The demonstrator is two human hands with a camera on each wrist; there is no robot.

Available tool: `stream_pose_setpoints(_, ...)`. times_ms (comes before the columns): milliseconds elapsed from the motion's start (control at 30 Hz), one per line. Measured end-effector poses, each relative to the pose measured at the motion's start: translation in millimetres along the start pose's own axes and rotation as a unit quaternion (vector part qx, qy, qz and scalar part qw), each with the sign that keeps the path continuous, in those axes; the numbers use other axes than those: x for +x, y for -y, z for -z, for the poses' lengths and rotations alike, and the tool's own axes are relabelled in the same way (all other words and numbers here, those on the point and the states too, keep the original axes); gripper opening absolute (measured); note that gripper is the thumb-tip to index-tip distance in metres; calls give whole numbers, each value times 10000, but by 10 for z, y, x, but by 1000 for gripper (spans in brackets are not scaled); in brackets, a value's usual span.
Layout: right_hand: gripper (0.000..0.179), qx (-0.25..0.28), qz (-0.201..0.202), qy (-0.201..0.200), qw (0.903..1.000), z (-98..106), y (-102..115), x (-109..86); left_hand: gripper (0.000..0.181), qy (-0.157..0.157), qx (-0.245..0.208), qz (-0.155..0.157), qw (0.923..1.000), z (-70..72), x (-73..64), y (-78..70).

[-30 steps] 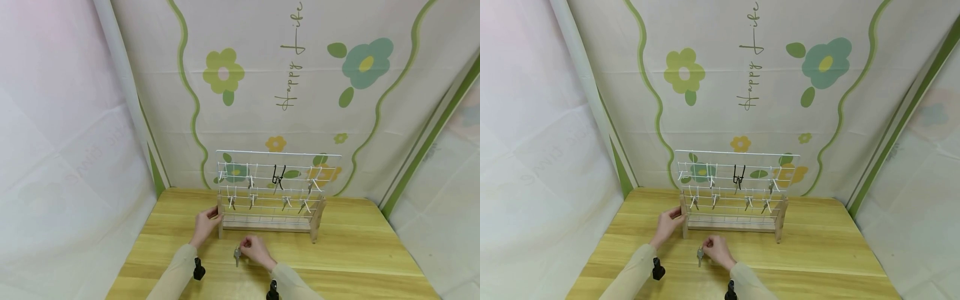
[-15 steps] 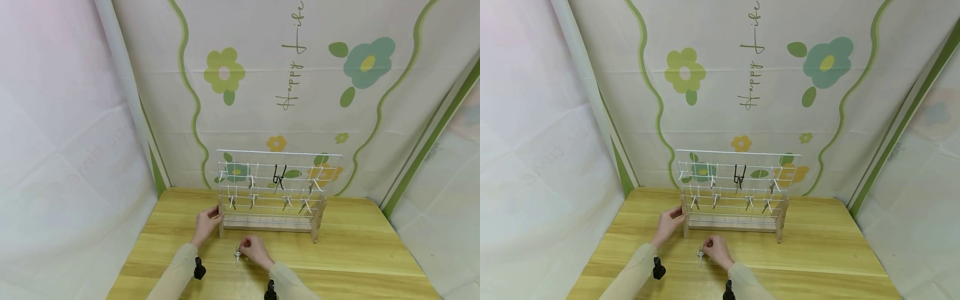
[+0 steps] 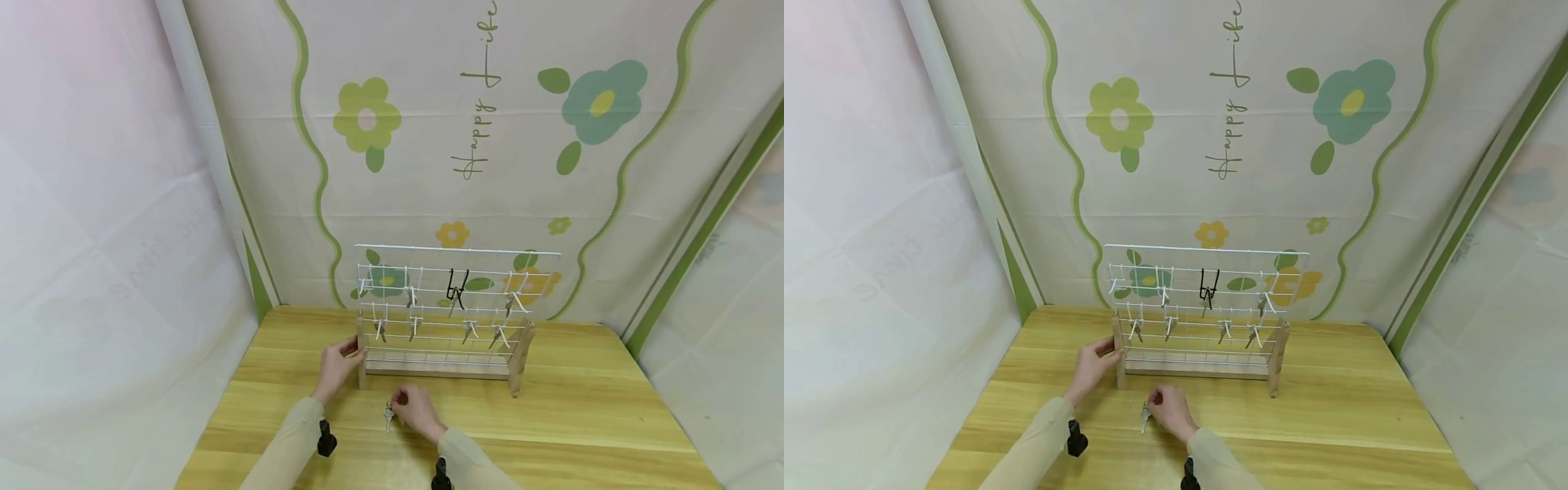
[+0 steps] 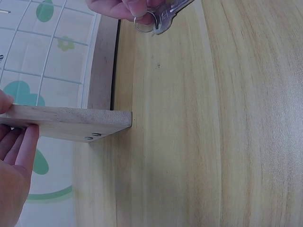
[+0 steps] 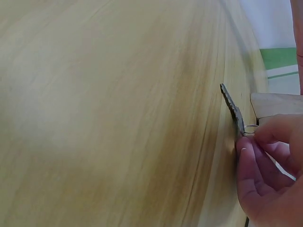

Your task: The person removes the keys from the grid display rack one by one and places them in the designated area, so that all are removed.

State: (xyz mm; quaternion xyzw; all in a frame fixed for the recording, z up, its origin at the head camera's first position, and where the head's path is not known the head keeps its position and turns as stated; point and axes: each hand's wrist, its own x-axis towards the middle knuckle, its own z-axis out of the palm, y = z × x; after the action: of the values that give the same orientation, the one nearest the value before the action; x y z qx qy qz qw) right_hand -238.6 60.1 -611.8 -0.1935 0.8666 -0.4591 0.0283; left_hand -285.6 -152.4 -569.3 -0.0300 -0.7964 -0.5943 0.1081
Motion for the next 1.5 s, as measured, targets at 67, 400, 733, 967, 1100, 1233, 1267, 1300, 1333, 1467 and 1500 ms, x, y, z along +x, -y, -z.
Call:
stream_pose_setpoints(67, 5, -53, 35, -20, 10000, 1, 5, 1, 40, 7, -17, 20, 10000, -3, 1, -9)
stream_pose_setpoints(400, 4, 29, -51, 28, 10000, 4, -5, -12, 40, -25, -108, 6, 9999, -12, 6, 21)
stream_pose_setpoints(733, 6, 104, 94, -231, 9996, 233, 78, 16, 41, 0, -18, 28, 10000, -12, 3, 32)
stream_pose_setpoints(967, 4, 47, 292, -898, 9955, 563, 295, 65, 40, 5, -10, 143, 9999, -9, 2, 19)
stream_pose_setpoints(1100, 4, 84, 275, -1150, 9930, 768, 501, 68, 40, 1, 36, 149, 9999, 0, -7, 9)
stream_pose_setpoints(1233, 7, 288, 273, -1355, 9900, 944, 723, 77, 40, -22, 41, 141, 9999, 3, -13, -1)
stream_pose_setpoints(1267, 6, 337, 297, -1407, 9890, 982, 774, 82, 40, -32, 55, 125, 9999, 3, -14, -2)
stream_pose_setpoints(1300, 8, 412, 337, -1474, 9876, 1016, 819, 90, 40, -43, 81, 107, 9999, 3, -15, -2)
stream_pose_setpoints(1333, 8, 472, 415, -1550, 9859, 1050, 865, 99, 40, -50, 87, 104, 9999, 2, -16, -2)
stream_pose_setpoints(1467, 5, 674, 790, -1856, 9771, 1158, 1022, 153, 39, -54, 114, 54, 9999, 1, -23, 2)
stream_pose_setpoints(1500, 5, 695, 865, -1941, 9747, 1178, 1055, 168, 39, -52, 117, 53, 9999, 1, -24, 3)
